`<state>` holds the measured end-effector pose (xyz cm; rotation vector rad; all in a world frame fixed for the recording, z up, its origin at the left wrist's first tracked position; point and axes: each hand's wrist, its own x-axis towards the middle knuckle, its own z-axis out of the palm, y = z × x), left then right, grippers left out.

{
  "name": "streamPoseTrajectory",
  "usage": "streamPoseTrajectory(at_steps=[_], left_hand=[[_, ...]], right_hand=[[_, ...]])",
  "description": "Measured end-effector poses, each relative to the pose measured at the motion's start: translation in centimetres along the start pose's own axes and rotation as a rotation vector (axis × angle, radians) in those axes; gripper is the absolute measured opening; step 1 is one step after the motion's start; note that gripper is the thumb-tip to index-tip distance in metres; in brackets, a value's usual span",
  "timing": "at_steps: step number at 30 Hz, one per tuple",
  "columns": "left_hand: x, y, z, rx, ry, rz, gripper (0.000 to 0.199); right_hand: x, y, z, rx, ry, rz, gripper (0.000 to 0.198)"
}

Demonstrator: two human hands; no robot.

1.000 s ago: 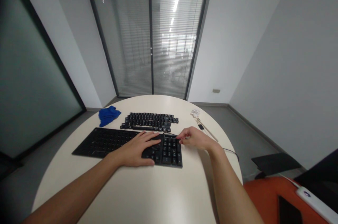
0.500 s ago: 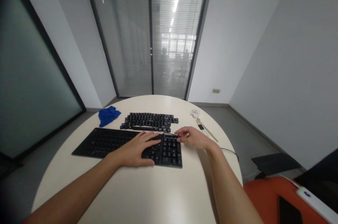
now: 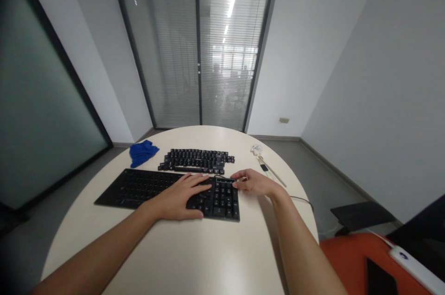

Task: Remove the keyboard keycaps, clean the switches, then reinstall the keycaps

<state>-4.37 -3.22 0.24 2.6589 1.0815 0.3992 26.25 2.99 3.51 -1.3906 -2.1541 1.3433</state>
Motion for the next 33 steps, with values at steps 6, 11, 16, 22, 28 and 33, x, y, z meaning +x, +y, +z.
streamPoseTrajectory(at_steps=[6, 11, 16, 22, 28, 33], left_hand=[[-0.1, 0.1, -0.1, 0.011, -0.003, -0.001, 0.082], [-0.1, 0.0, 0.0, -0.013, 0.012, 0.006, 0.081], [0.0, 0.0, 0.0, -0.011, 0.004, 0.000, 0.084], [0.0, 0.0, -0.3, -0.026, -0.002, -0.005, 0.098], [-0.2, 0.2, -0.6, -0.042, 0.001, 0.007, 0.095], [-0.6, -0.2, -1.0, -0.035, 0.029, -0.003, 0.080]], right_hand=[[0.4, 0.4, 0.0, 0.061, -0.010, 0.027, 0.054], [0.6, 0.5, 0.1, 0.016, 0.007, 0.030, 0.049], [0.7, 0.3, 0.6, -0.128, 0.131, 0.006, 0.038], [0.8, -3.0, 3.5, -0.342, 0.314, -0.320, 0.032], [1.0, -4.7, 6.0, -0.535, 0.220, -0.436, 0.047], [1.1, -4.3, 6.0, -0.542, 0.178, -0.362, 0.042]])
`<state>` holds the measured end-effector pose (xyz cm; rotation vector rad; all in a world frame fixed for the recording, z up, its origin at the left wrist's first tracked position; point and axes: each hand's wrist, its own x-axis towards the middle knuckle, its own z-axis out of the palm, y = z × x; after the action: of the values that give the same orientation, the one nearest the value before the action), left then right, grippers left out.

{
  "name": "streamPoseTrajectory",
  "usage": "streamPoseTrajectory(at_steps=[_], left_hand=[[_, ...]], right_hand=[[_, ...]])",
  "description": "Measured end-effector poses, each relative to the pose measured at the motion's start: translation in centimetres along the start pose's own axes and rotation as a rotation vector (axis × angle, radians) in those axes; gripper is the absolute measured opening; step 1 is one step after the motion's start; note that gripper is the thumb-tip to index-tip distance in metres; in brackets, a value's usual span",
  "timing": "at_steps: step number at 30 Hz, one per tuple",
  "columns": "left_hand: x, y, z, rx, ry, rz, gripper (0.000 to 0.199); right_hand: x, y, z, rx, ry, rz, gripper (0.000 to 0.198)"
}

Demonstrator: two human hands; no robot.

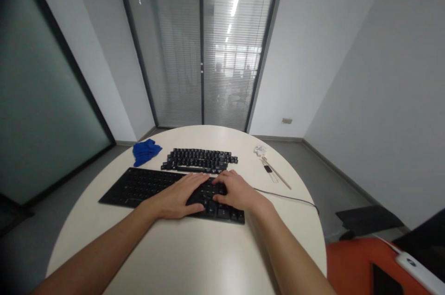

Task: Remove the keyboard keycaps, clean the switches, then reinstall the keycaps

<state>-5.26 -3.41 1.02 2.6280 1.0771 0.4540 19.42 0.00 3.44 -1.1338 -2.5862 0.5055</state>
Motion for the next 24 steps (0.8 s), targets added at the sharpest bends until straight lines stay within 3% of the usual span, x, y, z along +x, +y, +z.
streamPoseTrajectory(at_steps=[8, 11, 18, 21, 24], left_hand=[[-0.2, -0.1, -0.2, 0.003, 0.000, 0.033, 0.076], [0.0, 0.3, 0.2, 0.022, -0.010, 0.060, 0.078], [0.4, 0.6, 0.7, 0.057, -0.021, 0.065, 0.077], [0.4, 0.5, 0.7, 0.072, -0.024, 0.066, 0.076], [0.4, 0.5, 0.8, 0.077, -0.022, 0.057, 0.076]], right_hand=[[-2.6, 3.1, -3.3, 0.061, -0.152, 0.224, 0.044], [-2.9, 4.5, -3.8, 0.104, -0.138, 0.271, 0.025], [-0.3, 6.3, -1.4, -0.143, 0.220, 0.399, 0.030], [0.8, 7.7, -0.2, -0.203, 0.359, 0.308, 0.035], [1.4, 9.3, 0.6, -0.235, 0.391, 0.200, 0.041]])
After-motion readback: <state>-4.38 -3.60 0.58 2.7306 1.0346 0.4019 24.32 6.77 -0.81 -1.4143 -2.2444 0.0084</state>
